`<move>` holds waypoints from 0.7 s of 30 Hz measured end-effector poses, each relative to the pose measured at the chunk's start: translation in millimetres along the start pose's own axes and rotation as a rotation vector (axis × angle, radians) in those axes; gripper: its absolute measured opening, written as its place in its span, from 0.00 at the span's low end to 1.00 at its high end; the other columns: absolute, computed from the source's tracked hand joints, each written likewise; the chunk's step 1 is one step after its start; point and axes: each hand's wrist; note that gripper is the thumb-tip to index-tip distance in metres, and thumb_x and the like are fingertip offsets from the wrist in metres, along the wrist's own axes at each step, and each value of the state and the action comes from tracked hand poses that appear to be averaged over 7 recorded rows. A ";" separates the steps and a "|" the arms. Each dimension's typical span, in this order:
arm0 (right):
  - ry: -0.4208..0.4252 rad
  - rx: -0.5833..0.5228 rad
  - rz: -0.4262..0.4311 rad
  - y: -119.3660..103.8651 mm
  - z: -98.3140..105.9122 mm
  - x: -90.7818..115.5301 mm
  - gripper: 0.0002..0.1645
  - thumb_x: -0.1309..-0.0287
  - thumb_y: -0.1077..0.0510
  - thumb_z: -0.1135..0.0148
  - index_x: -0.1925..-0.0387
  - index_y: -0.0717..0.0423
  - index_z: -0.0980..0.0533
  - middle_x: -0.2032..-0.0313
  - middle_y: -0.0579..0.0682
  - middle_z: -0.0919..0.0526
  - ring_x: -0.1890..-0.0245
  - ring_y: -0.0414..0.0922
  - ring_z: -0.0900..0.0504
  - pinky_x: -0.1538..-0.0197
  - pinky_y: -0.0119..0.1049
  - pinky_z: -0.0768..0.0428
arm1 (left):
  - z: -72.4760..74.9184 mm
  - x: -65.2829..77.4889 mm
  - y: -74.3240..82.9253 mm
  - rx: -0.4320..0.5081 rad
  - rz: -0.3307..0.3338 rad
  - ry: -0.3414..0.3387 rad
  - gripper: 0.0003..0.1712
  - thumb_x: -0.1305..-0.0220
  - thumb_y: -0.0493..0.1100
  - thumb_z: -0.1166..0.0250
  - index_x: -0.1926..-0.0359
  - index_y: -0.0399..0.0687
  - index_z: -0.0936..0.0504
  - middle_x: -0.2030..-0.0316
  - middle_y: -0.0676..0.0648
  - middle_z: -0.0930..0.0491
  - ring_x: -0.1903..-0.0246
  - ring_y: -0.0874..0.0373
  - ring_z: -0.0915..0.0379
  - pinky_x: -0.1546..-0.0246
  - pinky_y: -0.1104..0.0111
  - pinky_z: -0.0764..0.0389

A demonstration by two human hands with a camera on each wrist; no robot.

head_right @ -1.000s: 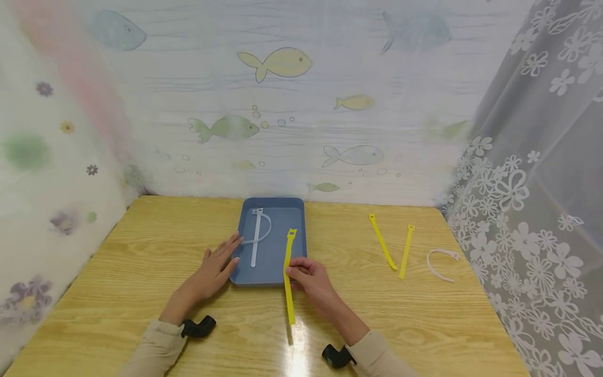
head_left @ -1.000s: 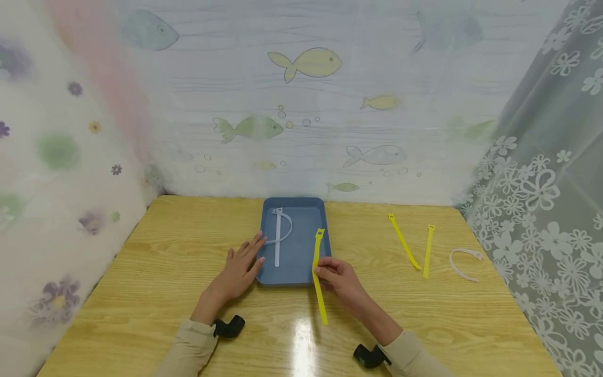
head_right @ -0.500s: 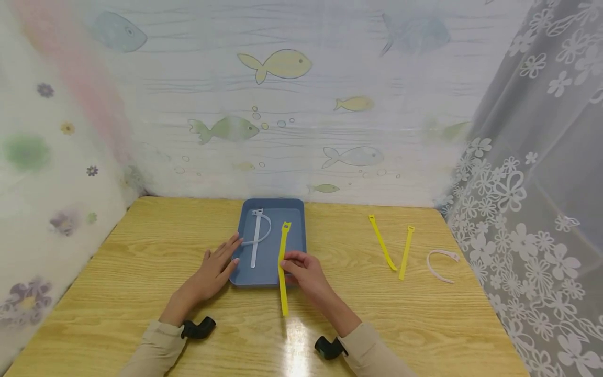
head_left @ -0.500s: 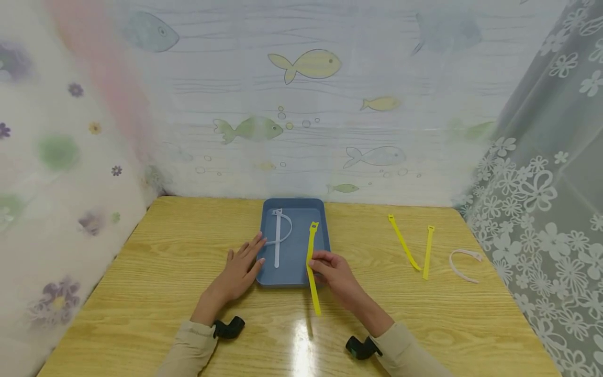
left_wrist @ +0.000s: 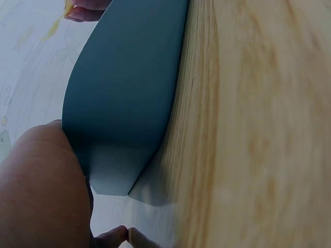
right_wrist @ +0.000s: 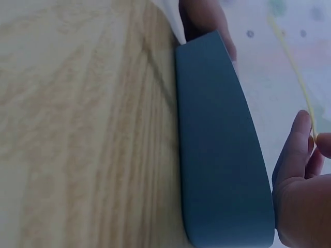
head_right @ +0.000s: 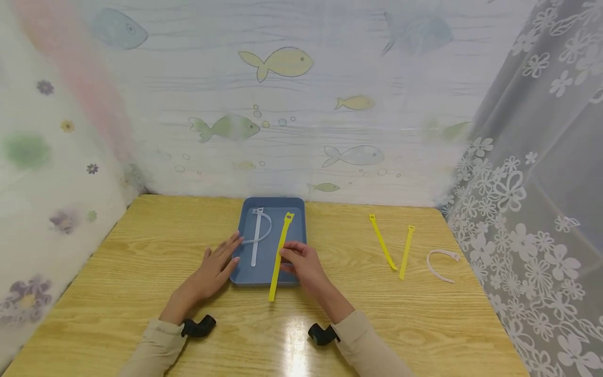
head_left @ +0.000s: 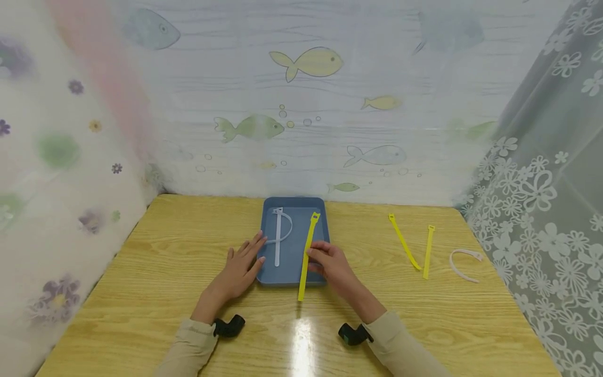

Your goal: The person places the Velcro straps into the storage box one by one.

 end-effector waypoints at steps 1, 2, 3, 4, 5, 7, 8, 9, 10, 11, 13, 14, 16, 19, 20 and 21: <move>-0.002 0.001 -0.001 -0.8 -0.1 -1.2 0.08 0.26 0.63 0.45 0.51 0.65 0.28 0.62 0.46 0.18 0.59 0.41 0.16 0.56 0.31 0.15 | 0.3 0.1 0.2 0.000 0.001 -0.001 0.34 0.18 0.54 0.53 0.19 0.53 0.47 0.19 0.49 0.54 0.23 0.33 0.55 0.32 0.26 0.64; -0.003 0.003 -0.002 -1.8 0.1 -2.5 0.08 0.26 0.63 0.45 0.51 0.64 0.28 0.62 0.47 0.18 0.59 0.41 0.16 0.56 0.32 0.14 | 0.5 0.2 0.5 0.000 0.001 -0.002 0.34 0.18 0.54 0.53 0.19 0.53 0.47 0.19 0.49 0.54 0.23 0.33 0.55 0.32 0.26 0.64; -0.004 0.005 -0.001 -3.0 0.0 -3.8 0.08 0.26 0.62 0.45 0.51 0.64 0.28 0.62 0.47 0.18 0.59 0.42 0.16 0.55 0.32 0.14 | 0.6 0.3 0.8 -0.001 0.002 -0.003 0.34 0.18 0.54 0.53 0.18 0.54 0.47 0.19 0.49 0.54 0.23 0.33 0.55 0.32 0.26 0.64; -0.002 0.004 -0.002 -4.5 -0.2 -5.3 0.08 0.26 0.62 0.45 0.51 0.64 0.28 0.61 0.47 0.18 0.58 0.43 0.16 0.55 0.33 0.14 | 0.7 0.3 0.9 -0.001 0.002 -0.002 0.34 0.18 0.54 0.53 0.19 0.54 0.47 0.19 0.49 0.54 0.23 0.33 0.55 0.32 0.26 0.64; 0.000 0.005 -0.001 -6.1 -0.5 -6.8 0.08 0.26 0.62 0.45 0.51 0.64 0.28 0.61 0.47 0.18 0.57 0.44 0.16 0.55 0.33 0.14 | 0.8 0.4 1.1 -0.002 0.002 -0.002 0.34 0.18 0.54 0.53 0.19 0.53 0.47 0.19 0.49 0.54 0.23 0.33 0.55 0.32 0.26 0.64; 0.009 0.009 0.001 -10.2 -1.5 -9.8 0.09 0.26 0.62 0.45 0.51 0.64 0.28 0.61 0.48 0.18 0.55 0.47 0.16 0.56 0.33 0.14 | 0.9 0.5 1.2 -0.003 0.003 -0.001 0.34 0.18 0.54 0.53 0.18 0.53 0.47 0.19 0.49 0.54 0.23 0.33 0.55 0.32 0.26 0.64; 0.014 0.009 0.003 -12.5 -2.1 -11.3 0.09 0.26 0.62 0.45 0.51 0.64 0.28 0.61 0.48 0.18 0.54 0.48 0.16 0.56 0.33 0.14 | 0.9 0.5 1.2 -0.003 0.003 0.000 0.34 0.18 0.54 0.53 0.19 0.53 0.47 0.19 0.50 0.54 0.23 0.33 0.55 0.32 0.26 0.64; 0.021 0.009 0.003 -14.5 -3.1 -12.8 0.09 0.26 0.62 0.45 0.50 0.64 0.27 0.62 0.48 0.18 0.53 0.50 0.16 0.57 0.32 0.15 | 1.0 0.6 1.1 -0.003 0.004 0.000 0.34 0.18 0.54 0.53 0.19 0.53 0.47 0.19 0.50 0.54 0.23 0.33 0.55 0.32 0.26 0.64; 0.027 0.011 0.002 -16.5 -3.8 -14.3 0.09 0.26 0.62 0.45 0.50 0.64 0.27 0.62 0.48 0.18 0.53 0.50 0.16 0.57 0.32 0.15 | 1.0 0.6 0.9 -0.003 0.004 0.001 0.34 0.18 0.54 0.53 0.19 0.53 0.47 0.19 0.50 0.54 0.23 0.33 0.55 0.32 0.26 0.64; 0.033 0.018 0.004 -18.2 -4.4 -15.9 0.09 0.26 0.62 0.45 0.50 0.65 0.27 0.62 0.48 0.18 0.53 0.51 0.16 0.57 0.32 0.15 | 1.1 0.7 1.0 -0.001 0.004 0.000 0.34 0.18 0.54 0.53 0.19 0.53 0.47 0.19 0.50 0.54 0.23 0.33 0.55 0.32 0.26 0.64; 0.041 0.031 -0.001 -20.9 -5.2 -19.1 0.10 0.26 0.62 0.46 0.49 0.65 0.27 0.61 0.48 0.19 0.53 0.51 0.16 0.57 0.32 0.16 | 1.1 0.8 0.9 0.001 0.003 -0.002 0.34 0.18 0.54 0.53 0.18 0.53 0.47 0.19 0.50 0.54 0.23 0.33 0.55 0.32 0.26 0.64; 0.039 0.037 -0.001 -21.7 -5.3 -21.0 0.11 0.26 0.62 0.46 0.48 0.65 0.27 0.60 0.49 0.19 0.52 0.52 0.16 0.57 0.32 0.16 | 1.1 0.8 0.8 0.003 0.002 -0.003 0.34 0.18 0.54 0.53 0.18 0.54 0.47 0.19 0.50 0.54 0.23 0.33 0.55 0.32 0.26 0.65; 0.032 0.056 -0.005 -23.1 -5.0 -25.3 0.14 0.26 0.62 0.46 0.45 0.67 0.27 0.57 0.52 0.19 0.52 0.52 0.16 0.56 0.33 0.16 | 1.0 0.7 0.9 0.003 -0.001 -0.004 0.34 0.18 0.54 0.53 0.18 0.54 0.47 0.19 0.49 0.54 0.23 0.33 0.55 0.32 0.26 0.65; 0.020 0.081 -0.015 -25.2 -4.4 -32.1 0.20 0.25 0.62 0.46 0.39 0.69 0.28 0.53 0.55 0.20 0.54 0.50 0.16 0.50 0.38 0.16 | 0.7 0.6 0.9 0.005 -0.003 -0.003 0.34 0.18 0.54 0.53 0.18 0.53 0.47 0.19 0.50 0.54 0.23 0.33 0.55 0.32 0.26 0.65; 0.015 0.090 -0.019 -26.1 -4.4 -34.3 0.21 0.25 0.62 0.47 0.37 0.70 0.29 0.52 0.57 0.20 0.55 0.48 0.15 0.47 0.41 0.16 | 0.6 0.7 0.7 0.004 -0.005 -0.003 0.34 0.18 0.54 0.53 0.19 0.52 0.47 0.19 0.49 0.54 0.23 0.32 0.55 0.32 0.26 0.65; 0.014 0.097 -0.026 -27.2 -4.4 -36.4 0.22 0.25 0.61 0.47 0.36 0.69 0.30 0.51 0.57 0.20 0.56 0.46 0.15 0.44 0.43 0.17 | 0.4 0.7 0.5 0.005 -0.005 -0.002 0.34 0.18 0.54 0.53 0.19 0.52 0.47 0.19 0.49 0.54 0.23 0.32 0.55 0.32 0.26 0.65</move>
Point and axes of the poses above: each hand's wrist, its own x-axis away from the middle knuckle, its own z-axis out of the back of the hand, y = z × x
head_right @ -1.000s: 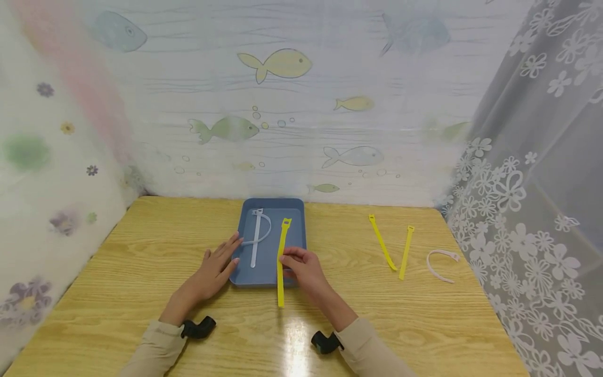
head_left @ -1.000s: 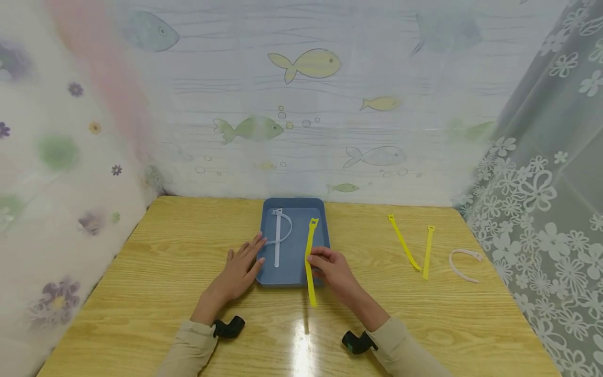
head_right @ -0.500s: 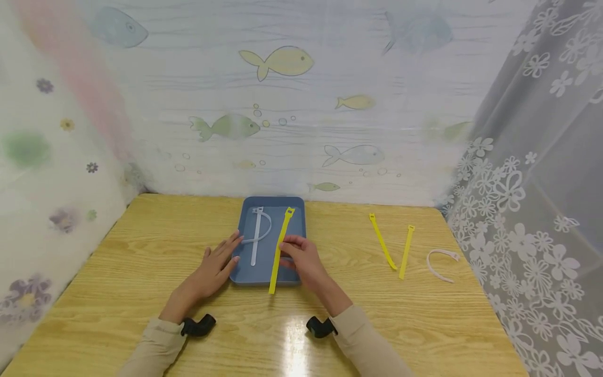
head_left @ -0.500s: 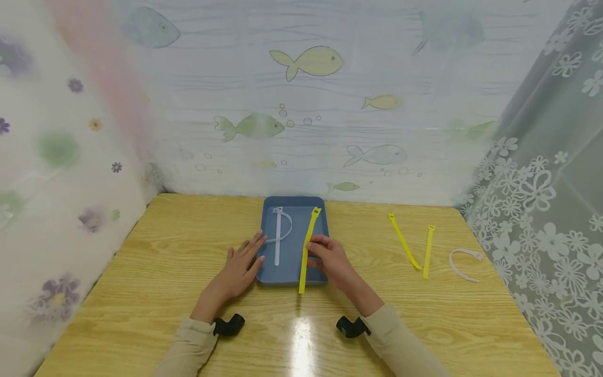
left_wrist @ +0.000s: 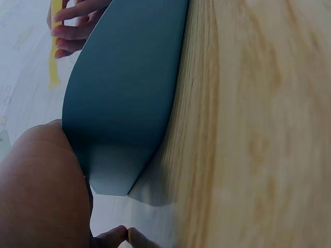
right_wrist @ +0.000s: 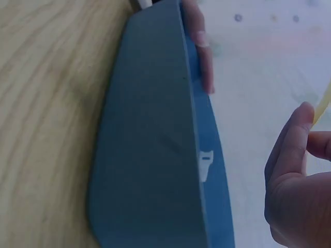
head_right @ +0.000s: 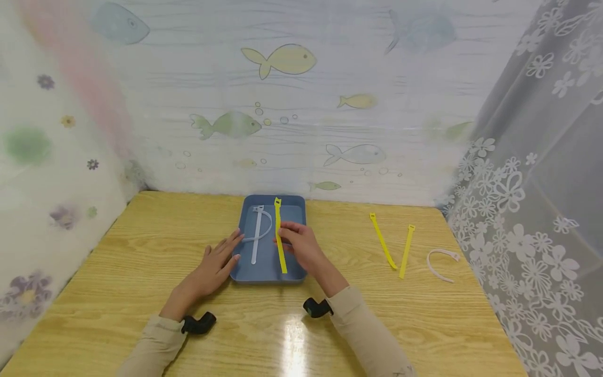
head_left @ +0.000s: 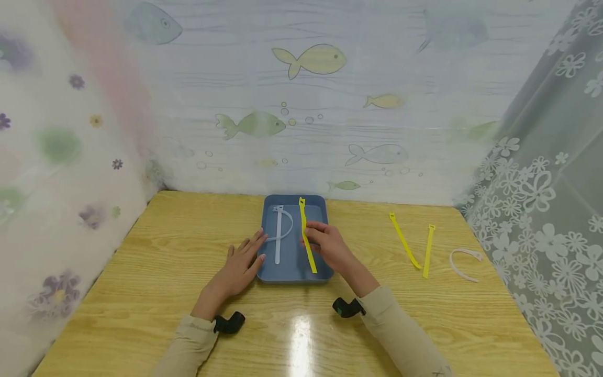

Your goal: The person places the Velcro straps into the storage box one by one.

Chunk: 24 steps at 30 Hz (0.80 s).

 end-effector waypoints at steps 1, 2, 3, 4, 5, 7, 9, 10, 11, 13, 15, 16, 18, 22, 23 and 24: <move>-0.002 0.004 -0.005 -1.4 0.0 -2.3 0.23 0.25 0.61 0.47 0.35 0.70 0.30 0.50 0.58 0.21 0.57 0.44 0.15 0.42 0.46 0.18 | -0.1 -0.1 -0.3 0.000 0.000 0.000 0.34 0.18 0.54 0.53 0.19 0.52 0.47 0.19 0.50 0.54 0.23 0.32 0.55 0.32 0.26 0.65; -0.003 0.004 -0.012 -2.9 0.1 -4.5 0.23 0.25 0.62 0.47 0.35 0.70 0.30 0.50 0.58 0.21 0.58 0.43 0.15 0.40 0.48 0.19 | -0.4 -0.1 -0.6 0.000 -0.001 0.002 0.34 0.18 0.54 0.54 0.19 0.52 0.47 0.19 0.49 0.54 0.23 0.32 0.55 0.32 0.26 0.65; -0.005 0.002 -0.018 -4.6 -0.1 -6.7 0.23 0.24 0.61 0.47 0.35 0.69 0.31 0.50 0.58 0.21 0.59 0.42 0.15 0.40 0.48 0.19 | -0.5 -0.1 -0.9 -0.001 -0.001 0.002 0.34 0.18 0.54 0.54 0.19 0.52 0.47 0.19 0.49 0.54 0.23 0.32 0.55 0.32 0.26 0.65; -0.006 -0.002 -0.022 -6.2 -0.2 -9.1 0.22 0.24 0.61 0.47 0.35 0.69 0.31 0.51 0.57 0.21 0.59 0.42 0.15 0.40 0.47 0.19 | -0.5 0.0 -1.2 -0.003 -0.001 0.001 0.34 0.18 0.54 0.54 0.18 0.53 0.47 0.19 0.49 0.54 0.23 0.32 0.55 0.32 0.26 0.64; -0.007 -0.007 -0.028 -8.3 -0.7 -11.4 0.21 0.24 0.61 0.47 0.36 0.69 0.30 0.53 0.56 0.20 0.59 0.42 0.15 0.40 0.46 0.19 | -0.6 0.0 -1.4 -0.006 -0.001 0.002 0.34 0.18 0.54 0.54 0.18 0.53 0.47 0.19 0.49 0.54 0.23 0.32 0.55 0.32 0.25 0.64; -0.004 -0.020 -0.034 -12.5 -1.8 -16.6 0.20 0.25 0.62 0.47 0.38 0.69 0.30 0.55 0.53 0.20 0.59 0.43 0.15 0.44 0.42 0.17 | -0.6 -0.1 -1.6 -0.008 0.002 0.001 0.34 0.18 0.54 0.54 0.18 0.54 0.48 0.19 0.49 0.54 0.23 0.32 0.55 0.32 0.26 0.64; 0.003 -0.031 -0.034 -16.9 -3.2 -22.4 0.18 0.25 0.62 0.46 0.40 0.69 0.29 0.58 0.51 0.20 0.60 0.44 0.15 0.49 0.38 0.15 | -0.5 -0.4 -1.5 -0.012 0.005 -0.003 0.34 0.18 0.54 0.54 0.18 0.55 0.48 0.18 0.50 0.55 0.23 0.32 0.55 0.32 0.26 0.64; 0.012 -0.032 -0.033 -19.3 -4.6 -25.7 0.17 0.26 0.63 0.46 0.41 0.69 0.28 0.58 0.51 0.20 0.60 0.44 0.15 0.52 0.36 0.15 | -0.3 -0.5 -1.6 -0.014 0.006 -0.004 0.34 0.18 0.54 0.54 0.18 0.55 0.48 0.18 0.50 0.55 0.23 0.32 0.55 0.32 0.26 0.64; 0.024 -0.031 -0.033 -22.0 -6.4 -28.8 0.17 0.26 0.63 0.46 0.41 0.69 0.27 0.59 0.51 0.19 0.61 0.44 0.15 0.54 0.35 0.15 | -0.2 -0.6 -1.6 -0.016 0.005 -0.005 0.34 0.18 0.54 0.54 0.18 0.55 0.48 0.18 0.50 0.55 0.23 0.32 0.55 0.32 0.26 0.64; 0.049 -0.023 -0.032 -26.0 -9.3 -36.2 0.18 0.27 0.63 0.45 0.41 0.69 0.27 0.59 0.50 0.19 0.62 0.43 0.15 0.58 0.31 0.16 | 0.2 -0.9 -1.5 -0.015 0.006 -0.008 0.34 0.18 0.54 0.54 0.18 0.55 0.48 0.18 0.50 0.55 0.23 0.32 0.55 0.32 0.26 0.64; 0.084 -0.008 -0.039 -29.2 -12.5 -43.9 0.19 0.27 0.62 0.43 0.41 0.68 0.25 0.59 0.50 0.18 0.64 0.41 0.16 0.60 0.29 0.17 | 0.6 -1.1 -1.6 -0.012 0.005 -0.008 0.34 0.18 0.54 0.54 0.18 0.55 0.48 0.18 0.49 0.55 0.23 0.32 0.55 0.32 0.26 0.64; 0.102 0.000 -0.046 -30.4 -14.3 -47.7 0.19 0.28 0.62 0.43 0.40 0.67 0.25 0.59 0.50 0.18 0.64 0.41 0.16 0.60 0.29 0.17 | 0.7 -1.2 -1.6 -0.011 0.005 -0.008 0.34 0.18 0.54 0.54 0.18 0.54 0.48 0.18 0.49 0.55 0.23 0.32 0.55 0.32 0.26 0.64; 0.132 0.020 -0.058 -31.0 -16.4 -55.6 0.20 0.29 0.61 0.41 0.40 0.66 0.24 0.57 0.51 0.17 0.64 0.41 0.16 0.59 0.30 0.16 | 1.1 -1.2 -1.6 -0.009 0.008 -0.009 0.34 0.18 0.54 0.53 0.18 0.54 0.48 0.18 0.49 0.55 0.23 0.32 0.55 0.32 0.26 0.64; 0.187 0.074 -0.076 -27.7 -18.8 -66.6 0.21 0.32 0.62 0.40 0.41 0.66 0.22 0.53 0.56 0.16 0.61 0.44 0.16 0.53 0.37 0.14 | 1.3 -1.4 -1.2 -0.008 0.012 -0.018 0.34 0.18 0.55 0.54 0.18 0.54 0.48 0.18 0.50 0.55 0.23 0.32 0.56 0.32 0.26 0.65; 0.198 0.096 -0.081 -25.6 -18.7 -68.7 0.21 0.32 0.62 0.40 0.41 0.66 0.22 0.52 0.58 0.17 0.60 0.45 0.15 0.51 0.38 0.14 | 1.4 -1.4 -1.1 -0.008 0.012 -0.020 0.34 0.18 0.55 0.54 0.18 0.54 0.49 0.18 0.50 0.55 0.23 0.32 0.56 0.32 0.27 0.65; 0.209 0.120 -0.085 -22.8 -18.2 -70.9 0.21 0.32 0.62 0.40 0.41 0.67 0.23 0.51 0.60 0.17 0.59 0.46 0.15 0.50 0.40 0.14 | 1.4 -1.4 -1.1 -0.007 0.014 -0.022 0.34 0.18 0.55 0.54 0.18 0.54 0.49 0.18 0.50 0.55 0.23 0.32 0.56 0.31 0.27 0.66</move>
Point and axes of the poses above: each hand's wrist, its own x-axis away from the middle knuckle, its own z-axis out of the back of the hand, y = z × x
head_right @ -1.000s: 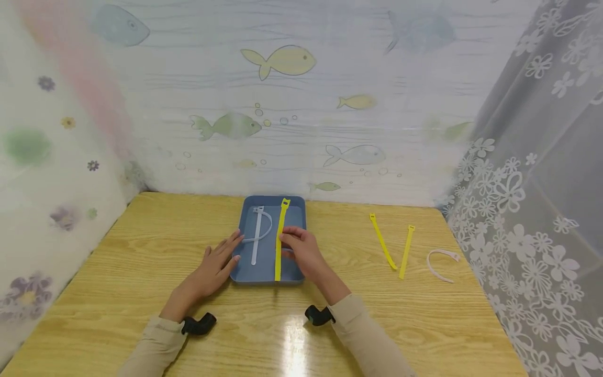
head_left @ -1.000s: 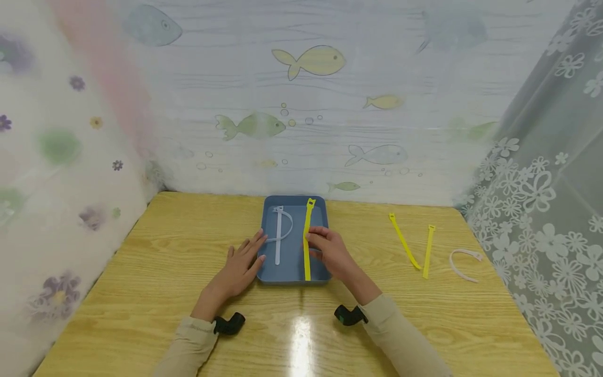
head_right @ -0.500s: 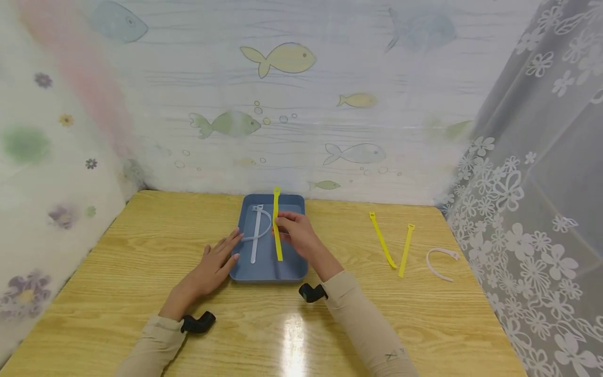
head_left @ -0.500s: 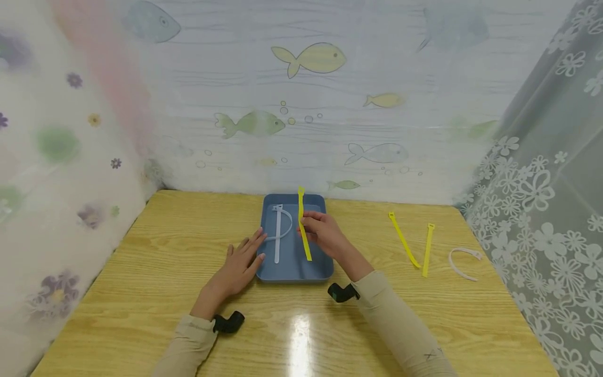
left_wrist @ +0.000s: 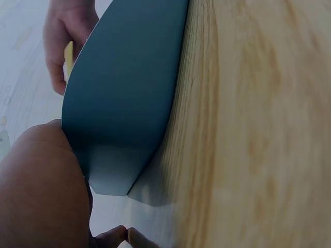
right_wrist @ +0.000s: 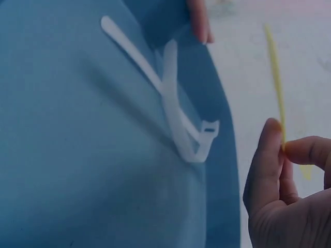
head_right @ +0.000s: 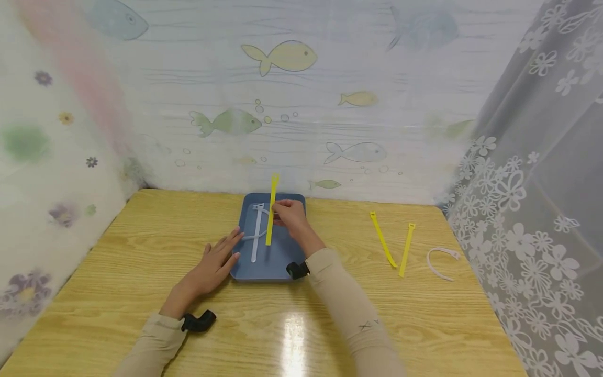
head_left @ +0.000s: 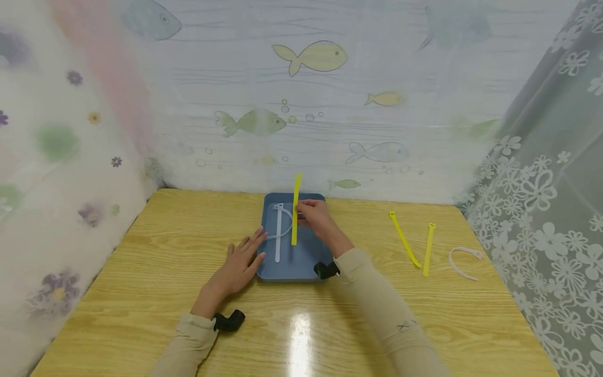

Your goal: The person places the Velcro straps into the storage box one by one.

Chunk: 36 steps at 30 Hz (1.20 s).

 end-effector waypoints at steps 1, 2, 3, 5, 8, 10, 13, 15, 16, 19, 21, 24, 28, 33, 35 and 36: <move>0.013 0.025 -0.003 2.7 0.0 -1.7 0.22 0.33 0.62 0.41 0.40 0.67 0.23 0.50 0.61 0.18 0.58 0.48 0.15 0.49 0.41 0.14 | 0.0 -0.1 0.1 -0.001 0.001 -0.001 0.34 0.18 0.55 0.54 0.18 0.55 0.49 0.18 0.50 0.55 0.23 0.33 0.56 0.31 0.27 0.66; 0.027 0.051 -0.008 5.4 0.1 -3.7 0.22 0.33 0.62 0.41 0.40 0.68 0.23 0.48 0.62 0.18 0.56 0.49 0.14 0.48 0.42 0.14 | -0.1 -0.2 0.2 -0.001 0.001 -0.002 0.34 0.18 0.55 0.54 0.18 0.55 0.49 0.18 0.50 0.55 0.23 0.33 0.56 0.31 0.27 0.66; 0.040 0.076 -0.015 8.2 0.1 -5.5 0.22 0.33 0.63 0.42 0.40 0.69 0.23 0.47 0.63 0.19 0.55 0.50 0.14 0.48 0.42 0.14 | -0.1 -0.2 0.2 -0.003 0.002 -0.002 0.34 0.18 0.55 0.54 0.18 0.55 0.49 0.18 0.50 0.55 0.23 0.33 0.56 0.31 0.27 0.65; 0.066 0.119 -0.032 13.7 0.2 -9.3 0.23 0.33 0.63 0.42 0.39 0.69 0.24 0.45 0.64 0.20 0.55 0.51 0.15 0.49 0.42 0.14 | -0.2 -0.2 0.2 -0.006 0.003 0.001 0.34 0.18 0.55 0.54 0.18 0.55 0.49 0.18 0.50 0.55 0.23 0.32 0.56 0.32 0.26 0.65; 0.091 0.152 -0.055 20.2 0.1 -13.6 0.24 0.35 0.63 0.42 0.40 0.70 0.24 0.44 0.63 0.20 0.57 0.48 0.16 0.50 0.41 0.14 | -0.5 -0.2 0.4 -0.008 0.004 0.004 0.34 0.18 0.55 0.54 0.18 0.55 0.48 0.18 0.50 0.55 0.23 0.32 0.56 0.32 0.26 0.65; 0.090 0.161 -0.064 24.1 0.5 -15.9 0.23 0.36 0.64 0.42 0.41 0.71 0.23 0.48 0.63 0.19 0.61 0.46 0.17 0.52 0.39 0.13 | -0.9 -0.2 0.4 -0.008 0.006 0.006 0.34 0.18 0.55 0.53 0.18 0.54 0.48 0.18 0.50 0.55 0.23 0.32 0.55 0.32 0.26 0.65; 0.073 0.181 -0.079 28.8 1.8 -17.2 0.20 0.36 0.65 0.43 0.45 0.73 0.22 0.59 0.59 0.18 0.68 0.42 0.19 0.58 0.36 0.13 | -1.7 -0.3 0.6 -0.009 0.006 0.005 0.34 0.18 0.55 0.54 0.18 0.54 0.48 0.18 0.50 0.55 0.23 0.32 0.55 0.32 0.26 0.65; 0.059 0.193 -0.092 30.8 3.3 -17.4 0.19 0.37 0.65 0.43 0.48 0.73 0.21 0.65 0.55 0.19 0.71 0.41 0.20 0.62 0.34 0.13 | -2.2 -0.4 0.8 -0.010 0.004 0.004 0.34 0.18 0.55 0.54 0.18 0.53 0.48 0.18 0.50 0.55 0.23 0.32 0.55 0.32 0.26 0.65; 0.052 0.199 -0.100 31.5 3.9 -17.3 0.18 0.37 0.65 0.43 0.49 0.73 0.20 0.67 0.54 0.20 0.72 0.41 0.21 0.64 0.33 0.14 | -2.1 -0.3 1.1 -0.009 0.002 0.004 0.34 0.18 0.55 0.54 0.18 0.53 0.48 0.18 0.50 0.55 0.23 0.32 0.55 0.32 0.26 0.65; 0.037 0.212 -0.115 31.8 5.5 -17.7 0.17 0.36 0.65 0.42 0.49 0.72 0.20 0.70 0.51 0.22 0.73 0.40 0.21 0.68 0.30 0.15 | -1.4 -0.1 1.9 -0.007 -0.001 0.006 0.34 0.18 0.55 0.54 0.18 0.53 0.48 0.18 0.49 0.55 0.23 0.32 0.55 0.32 0.26 0.65; 0.027 0.219 -0.114 32.2 6.2 -17.9 0.18 0.35 0.65 0.42 0.48 0.71 0.20 0.69 0.52 0.22 0.74 0.40 0.21 0.69 0.30 0.16 | -1.3 -0.2 2.4 -0.007 -0.002 0.008 0.34 0.18 0.55 0.54 0.18 0.52 0.48 0.18 0.49 0.55 0.23 0.31 0.55 0.32 0.26 0.65; 0.019 0.233 -0.106 33.3 6.3 -17.7 0.18 0.34 0.64 0.42 0.47 0.71 0.20 0.69 0.52 0.22 0.74 0.40 0.21 0.69 0.29 0.16 | -1.4 -0.4 2.3 -0.008 -0.001 0.009 0.34 0.18 0.55 0.54 0.18 0.53 0.48 0.18 0.49 0.55 0.23 0.32 0.55 0.32 0.26 0.65; 0.023 0.248 -0.098 34.7 6.1 -16.8 0.16 0.33 0.64 0.42 0.49 0.70 0.20 0.70 0.51 0.22 0.75 0.40 0.21 0.69 0.29 0.16 | -1.3 -0.3 2.3 -0.009 0.001 0.008 0.34 0.18 0.55 0.54 0.18 0.55 0.48 0.18 0.50 0.55 0.23 0.32 0.55 0.32 0.26 0.64; 0.015 0.270 -0.096 35.8 5.5 -17.2 0.15 0.33 0.63 0.41 0.50 0.68 0.20 0.69 0.51 0.21 0.73 0.40 0.21 0.68 0.29 0.16 | -0.4 0.0 2.8 -0.009 0.005 0.009 0.34 0.18 0.55 0.54 0.18 0.53 0.47 0.19 0.50 0.55 0.23 0.32 0.55 0.32 0.26 0.64; 0.011 0.275 -0.100 36.2 5.4 -17.6 0.15 0.33 0.63 0.41 0.49 0.68 0.20 0.68 0.51 0.22 0.73 0.40 0.21 0.68 0.28 0.16 | -0.3 -0.1 2.9 -0.010 0.008 0.009 0.34 0.18 0.55 0.54 0.19 0.53 0.47 0.19 0.50 0.55 0.23 0.32 0.55 0.32 0.26 0.64; 0.008 0.272 -0.103 36.2 5.5 -17.8 0.15 0.32 0.63 0.41 0.49 0.68 0.21 0.68 0.51 0.21 0.73 0.39 0.21 0.69 0.28 0.16 | -0.3 -0.1 3.0 -0.012 0.010 0.008 0.34 0.18 0.55 0.54 0.18 0.53 0.47 0.18 0.50 0.55 0.23 0.32 0.55 0.32 0.26 0.64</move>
Point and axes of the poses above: each hand's wrist, its own x-axis away from the middle knuckle, its own z-axis out of the back of the hand, y = z × x
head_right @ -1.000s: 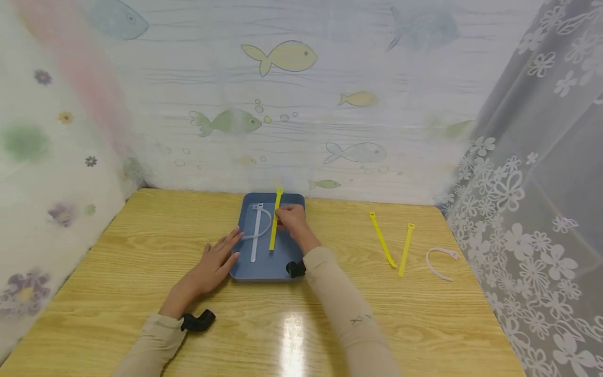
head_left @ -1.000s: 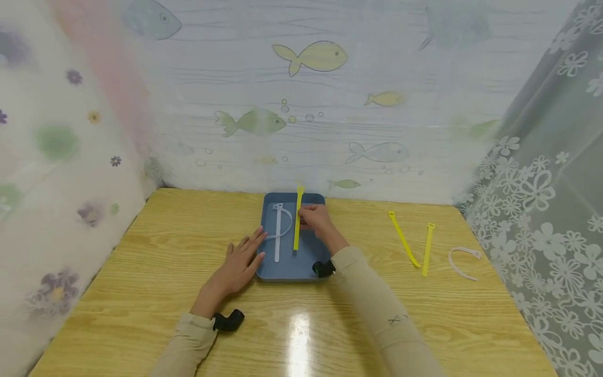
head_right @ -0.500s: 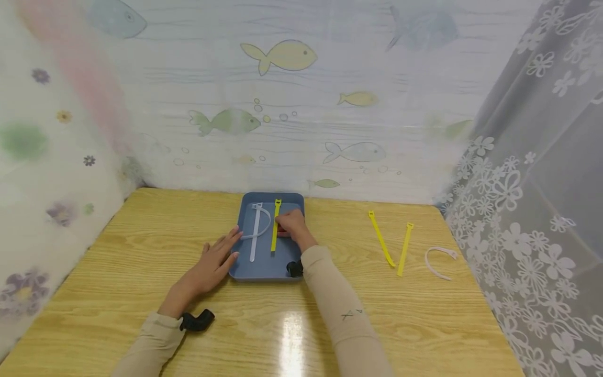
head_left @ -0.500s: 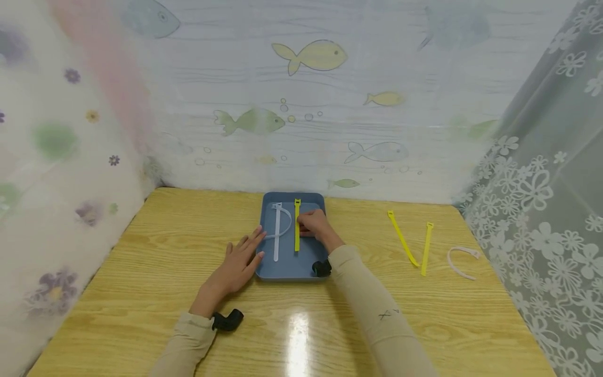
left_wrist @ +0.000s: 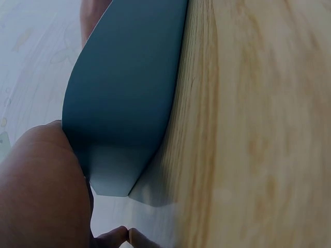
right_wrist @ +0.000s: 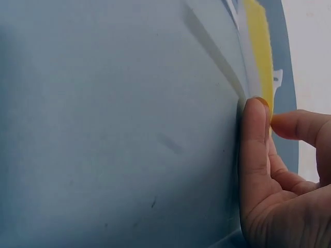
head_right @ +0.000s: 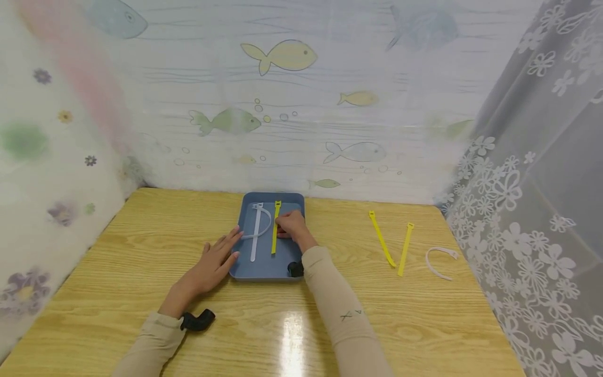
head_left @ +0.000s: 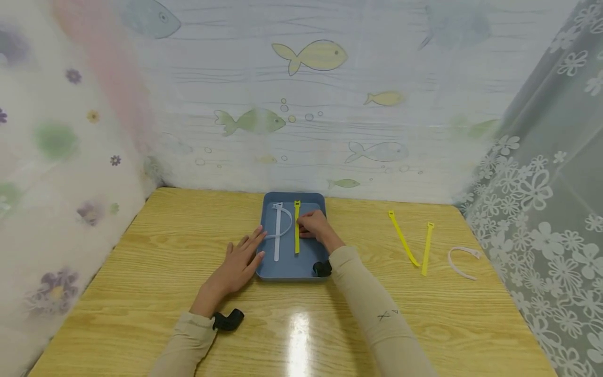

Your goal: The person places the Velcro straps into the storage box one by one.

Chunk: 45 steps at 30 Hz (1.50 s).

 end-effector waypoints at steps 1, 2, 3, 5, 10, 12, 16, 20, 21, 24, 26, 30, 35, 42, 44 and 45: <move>-0.003 -0.006 -0.003 0.2 0.2 -0.3 0.15 0.32 0.63 0.41 0.49 0.68 0.21 0.69 0.51 0.21 0.74 0.39 0.21 0.69 0.28 0.16 | -0.2 -0.2 0.0 -0.001 0.001 -0.001 0.34 0.18 0.55 0.54 0.18 0.53 0.47 0.18 0.50 0.55 0.23 0.32 0.55 0.32 0.26 0.64; -0.005 -0.010 -0.006 0.3 0.4 -0.5 0.15 0.32 0.63 0.41 0.49 0.68 0.21 0.69 0.51 0.21 0.74 0.39 0.21 0.69 0.28 0.16 | -0.2 -0.4 0.1 -0.001 0.002 -0.002 0.34 0.18 0.55 0.54 0.18 0.53 0.47 0.18 0.50 0.55 0.23 0.32 0.55 0.32 0.26 0.64; -0.009 -0.016 -0.009 0.4 0.7 -0.5 0.15 0.32 0.63 0.42 0.49 0.68 0.21 0.70 0.51 0.21 0.74 0.39 0.21 0.70 0.27 0.16 | -0.2 -0.5 0.3 -0.001 0.002 -0.003 0.34 0.18 0.55 0.54 0.18 0.53 0.47 0.18 0.50 0.55 0.23 0.32 0.55 0.32 0.26 0.64; -0.018 -0.028 -0.012 0.4 1.3 -0.3 0.14 0.33 0.64 0.42 0.49 0.68 0.21 0.71 0.51 0.21 0.75 0.39 0.21 0.70 0.27 0.17 | -0.1 -0.6 0.8 0.001 0.003 -0.003 0.34 0.18 0.55 0.54 0.19 0.53 0.47 0.18 0.50 0.55 0.23 0.32 0.55 0.32 0.26 0.64; -0.021 -0.033 -0.003 0.9 2.5 1.2 0.16 0.36 0.65 0.43 0.49 0.69 0.22 0.73 0.51 0.22 0.77 0.39 0.21 0.71 0.27 0.17 | -0.5 -1.1 1.2 0.002 0.005 -0.005 0.34 0.18 0.55 0.54 0.18 0.54 0.47 0.18 0.50 0.55 0.23 0.32 0.55 0.32 0.26 0.64; -0.018 -0.032 -0.001 1.1 2.8 1.4 0.16 0.36 0.65 0.43 0.49 0.69 0.22 0.73 0.51 0.22 0.77 0.39 0.21 0.71 0.27 0.17 | -0.8 -1.4 1.1 0.002 0.004 -0.004 0.34 0.18 0.55 0.54 0.18 0.54 0.47 0.18 0.50 0.55 0.23 0.32 0.55 0.32 0.26 0.64; -0.024 -0.039 -0.007 1.0 2.7 -0.1 0.16 0.34 0.65 0.43 0.48 0.69 0.22 0.72 0.51 0.22 0.77 0.39 0.21 0.71 0.27 0.17 | -1.2 -1.4 0.7 -0.001 0.003 -0.004 0.34 0.18 0.55 0.54 0.18 0.53 0.47 0.18 0.50 0.55 0.23 0.32 0.55 0.32 0.26 0.65; -0.045 -0.066 -0.041 -0.9 3.2 -3.6 0.15 0.29 0.62 0.45 0.47 0.69 0.22 0.70 0.52 0.22 0.75 0.40 0.20 0.70 0.27 0.17 | -1.0 -0.9 0.3 -0.003 0.003 -0.005 0.34 0.18 0.56 0.54 0.18 0.53 0.47 0.18 0.50 0.55 0.23 0.32 0.55 0.32 0.26 0.65; -0.053 -0.078 -0.054 -1.8 3.6 -4.4 0.16 0.27 0.62 0.47 0.47 0.69 0.23 0.69 0.52 0.22 0.74 0.40 0.20 0.70 0.28 0.16 | -0.8 -0.8 0.2 -0.003 0.004 -0.004 0.34 0.18 0.56 0.54 0.18 0.53 0.47 0.18 0.50 0.55 0.23 0.32 0.55 0.32 0.26 0.65; -0.082 -0.125 -0.096 -5.1 5.7 -6.5 0.17 0.25 0.62 0.52 0.45 0.69 0.23 0.66 0.53 0.22 0.72 0.42 0.20 0.67 0.30 0.15 | -0.1 -0.5 0.3 0.000 0.008 -0.002 0.34 0.18 0.56 0.54 0.18 0.54 0.47 0.18 0.50 0.55 0.23 0.32 0.55 0.32 0.26 0.65; -0.098 -0.156 -0.121 -7.9 7.7 -6.9 0.19 0.25 0.63 0.54 0.44 0.69 0.23 0.65 0.54 0.22 0.71 0.44 0.19 0.65 0.32 0.14 | 0.0 -0.5 0.4 -0.001 0.010 -0.001 0.34 0.18 0.56 0.54 0.18 0.54 0.47 0.19 0.50 0.55 0.23 0.32 0.55 0.32 0.26 0.65; -0.126 -0.168 -0.149 -13.1 12.0 -5.0 0.20 0.26 0.60 0.54 0.43 0.69 0.25 0.62 0.54 0.21 0.68 0.45 0.17 0.61 0.34 0.13 | -0.6 -0.7 0.4 0.000 0.011 -0.001 0.34 0.18 0.56 0.54 0.19 0.54 0.47 0.19 0.50 0.55 0.23 0.32 0.55 0.32 0.26 0.65; -0.167 -0.134 -0.140 -19.9 16.2 1.2 0.24 0.23 0.55 0.55 0.39 0.69 0.28 0.57 0.57 0.20 0.64 0.47 0.15 0.61 0.35 0.13 | -1.1 -0.6 -0.1 -0.003 0.007 0.006 0.34 0.18 0.55 0.54 0.19 0.53 0.46 0.19 0.49 0.54 0.23 0.32 0.54 0.32 0.26 0.65; -0.228 -0.114 -0.103 -31.1 19.4 10.1 0.30 0.21 0.49 0.54 0.32 0.67 0.31 0.42 0.63 0.21 0.51 0.53 0.15 0.53 0.39 0.13 | 0.3 -1.0 1.3 -0.006 0.011 0.004 0.34 0.18 0.56 0.54 0.19 0.54 0.46 0.19 0.50 0.54 0.23 0.32 0.54 0.32 0.26 0.65; -0.259 -0.088 -0.075 -34.0 20.8 13.4 0.32 0.22 0.47 0.53 0.30 0.66 0.32 0.38 0.64 0.23 0.47 0.56 0.16 0.51 0.40 0.14 | 0.4 -1.2 1.8 -0.007 0.012 0.002 0.34 0.18 0.55 0.54 0.19 0.54 0.47 0.19 0.49 0.54 0.23 0.32 0.54 0.32 0.26 0.65; -0.275 -0.072 -0.060 -35.4 21.7 15.3 0.33 0.22 0.46 0.53 0.30 0.66 0.33 0.37 0.64 0.23 0.45 0.57 0.17 0.50 0.41 0.14 | 0.4 -1.3 2.0 -0.007 0.012 0.001 0.34 0.18 0.55 0.54 0.19 0.54 0.47 0.19 0.49 0.54 0.23 0.32 0.54 0.32 0.26 0.65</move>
Point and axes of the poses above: each hand's wrist, its own x-axis away from the middle knuckle, its own z-axis out of the back of the hand, y = z × x
